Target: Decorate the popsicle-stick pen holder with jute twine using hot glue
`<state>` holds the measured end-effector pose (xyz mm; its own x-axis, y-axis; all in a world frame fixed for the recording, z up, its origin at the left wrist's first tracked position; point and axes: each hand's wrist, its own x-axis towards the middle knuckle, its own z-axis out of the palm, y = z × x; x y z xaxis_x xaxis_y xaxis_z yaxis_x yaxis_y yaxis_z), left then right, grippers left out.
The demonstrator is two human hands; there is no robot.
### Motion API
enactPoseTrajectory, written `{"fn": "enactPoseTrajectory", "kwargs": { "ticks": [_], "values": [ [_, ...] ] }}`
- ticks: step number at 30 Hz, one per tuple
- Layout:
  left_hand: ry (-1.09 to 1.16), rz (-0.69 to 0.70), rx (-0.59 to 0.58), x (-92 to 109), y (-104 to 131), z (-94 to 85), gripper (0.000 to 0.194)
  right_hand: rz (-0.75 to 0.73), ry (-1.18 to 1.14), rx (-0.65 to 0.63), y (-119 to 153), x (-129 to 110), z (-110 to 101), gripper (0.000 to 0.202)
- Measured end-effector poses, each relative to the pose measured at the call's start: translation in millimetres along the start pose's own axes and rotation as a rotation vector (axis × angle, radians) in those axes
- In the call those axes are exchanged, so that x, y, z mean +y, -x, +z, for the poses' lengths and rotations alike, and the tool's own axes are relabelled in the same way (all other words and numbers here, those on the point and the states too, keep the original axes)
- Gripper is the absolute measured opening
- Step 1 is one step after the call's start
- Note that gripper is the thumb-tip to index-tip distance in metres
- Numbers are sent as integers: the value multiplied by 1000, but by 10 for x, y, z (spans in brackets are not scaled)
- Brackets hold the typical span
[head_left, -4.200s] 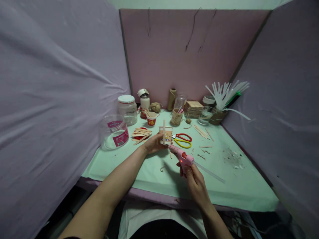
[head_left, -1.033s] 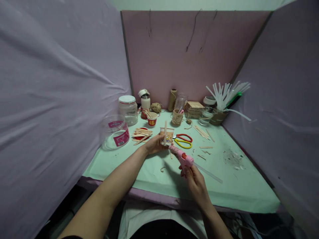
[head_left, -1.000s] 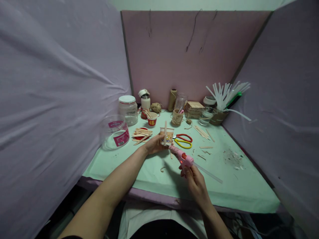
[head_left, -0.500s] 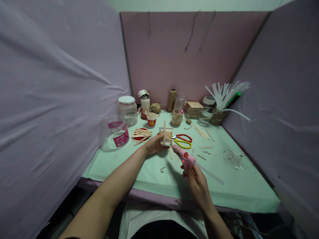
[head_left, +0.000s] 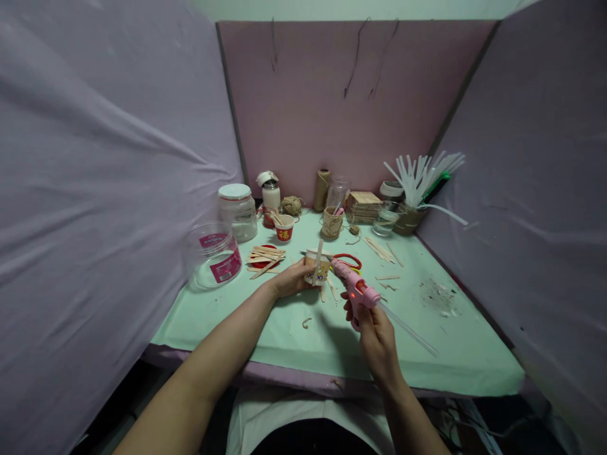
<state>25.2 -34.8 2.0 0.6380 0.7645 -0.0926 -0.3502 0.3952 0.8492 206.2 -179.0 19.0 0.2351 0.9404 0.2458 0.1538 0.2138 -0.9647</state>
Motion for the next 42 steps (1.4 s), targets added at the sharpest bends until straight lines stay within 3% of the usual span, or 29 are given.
{"fn": "enactPoseTrajectory", "kwargs": {
  "ticks": [42],
  "values": [
    [-17,-22,19,-32,1,-4,68,-90,98,-19,-33,47,5,45]
  ]
}}
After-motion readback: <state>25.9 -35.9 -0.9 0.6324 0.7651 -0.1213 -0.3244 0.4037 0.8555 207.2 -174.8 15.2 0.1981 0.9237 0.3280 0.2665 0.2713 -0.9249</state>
